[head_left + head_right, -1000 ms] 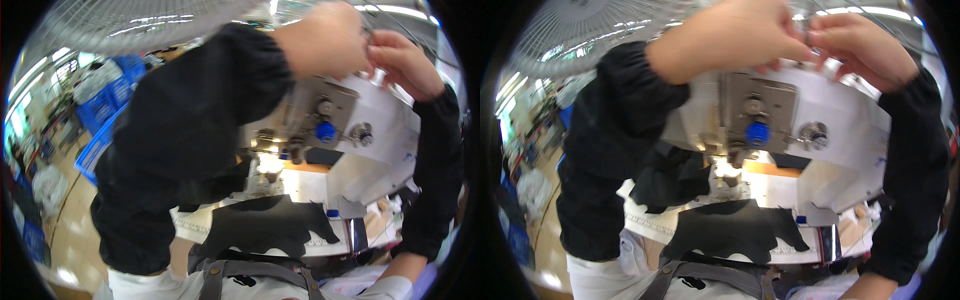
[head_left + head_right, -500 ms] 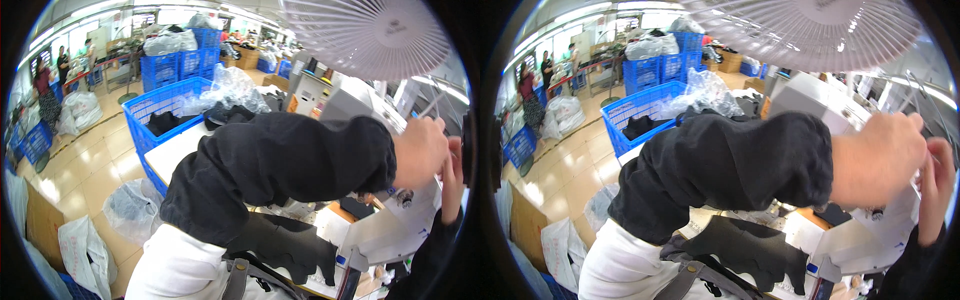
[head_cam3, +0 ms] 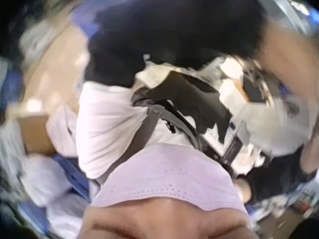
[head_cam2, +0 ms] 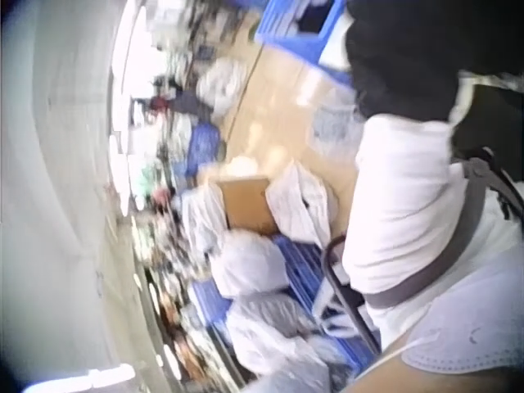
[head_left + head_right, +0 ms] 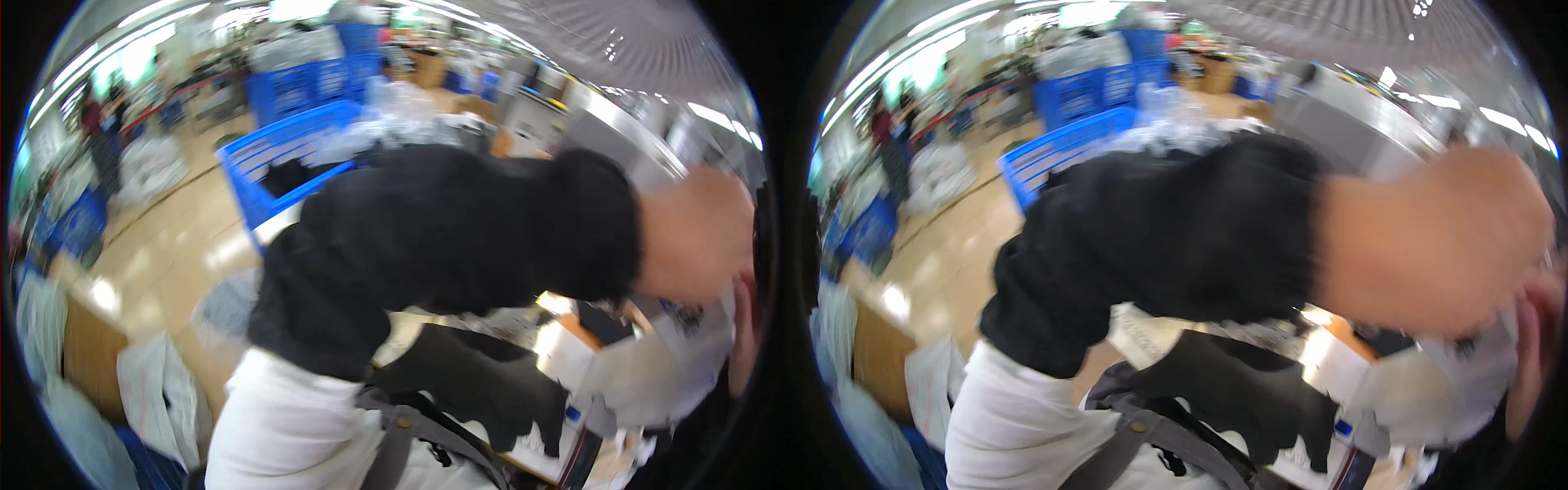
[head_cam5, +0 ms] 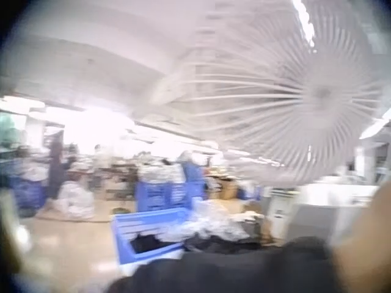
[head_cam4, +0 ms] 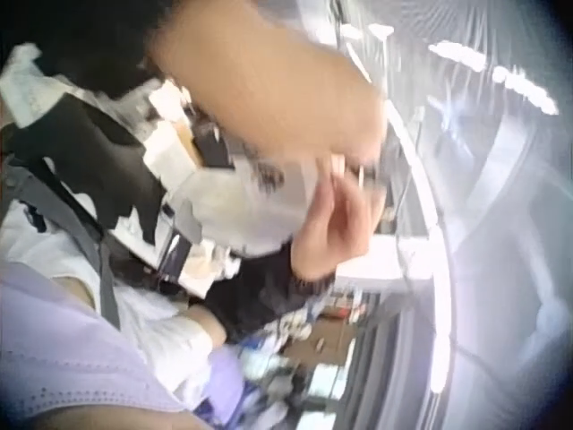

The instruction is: Sewing pieces of black fabric together using an industrial sewing machine and then threading the machine.

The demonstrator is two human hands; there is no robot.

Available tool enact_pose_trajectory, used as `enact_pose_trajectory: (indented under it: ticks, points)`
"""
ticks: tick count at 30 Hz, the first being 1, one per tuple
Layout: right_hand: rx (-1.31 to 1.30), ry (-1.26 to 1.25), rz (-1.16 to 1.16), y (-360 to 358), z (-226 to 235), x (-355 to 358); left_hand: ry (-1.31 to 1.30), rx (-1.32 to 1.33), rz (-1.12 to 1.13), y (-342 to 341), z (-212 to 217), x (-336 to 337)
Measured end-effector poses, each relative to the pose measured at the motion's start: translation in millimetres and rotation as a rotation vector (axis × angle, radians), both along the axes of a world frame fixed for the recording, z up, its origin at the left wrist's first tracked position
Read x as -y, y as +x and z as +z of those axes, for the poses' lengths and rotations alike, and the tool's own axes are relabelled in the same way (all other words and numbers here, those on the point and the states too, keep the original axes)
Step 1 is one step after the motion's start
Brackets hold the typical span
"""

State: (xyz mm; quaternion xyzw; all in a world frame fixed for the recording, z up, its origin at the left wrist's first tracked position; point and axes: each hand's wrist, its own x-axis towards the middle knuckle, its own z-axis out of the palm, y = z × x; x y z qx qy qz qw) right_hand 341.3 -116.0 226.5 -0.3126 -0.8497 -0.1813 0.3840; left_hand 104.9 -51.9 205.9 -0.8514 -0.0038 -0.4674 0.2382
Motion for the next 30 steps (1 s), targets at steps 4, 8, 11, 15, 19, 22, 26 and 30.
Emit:
enact_pose_trajectory:
  ticks: [4, 8, 11, 15, 19, 22, 26, 30]
  points:
    - [0.082, 0.076, -0.149, 10, -4, -5, -0.295, 0.094, 0.022, -9, 3, -3]
    - [0.16, 0.221, -0.005, 3, 5, -13, -0.334, 0.071, 0.033, -9, 14, 6]
    - [0.156, 0.248, 0.014, -8, 8, -16, -0.293, 0.032, 0.076, -11, 19, 14]
    - [0.125, 0.277, 0.02, -20, 5, -17, -0.253, -0.005, 0.17, -8, 12, 20]
    - [0.032, 0.232, 0.065, -27, -1, -18, -0.186, -0.01, 0.143, -8, 8, 18]
    - [0.012, 0.206, 0.113, -30, -1, -21, -0.052, 0.074, 0.172, -4, 0, 15]
    - [0.044, 0.226, 0.034, -32, -5, -16, 0.106, 0.174, 0.331, 1, -13, 19]
    - [0.048, 0.241, 0.029, -28, -6, -16, 0.158, 0.227, 0.45, 8, -23, 28]
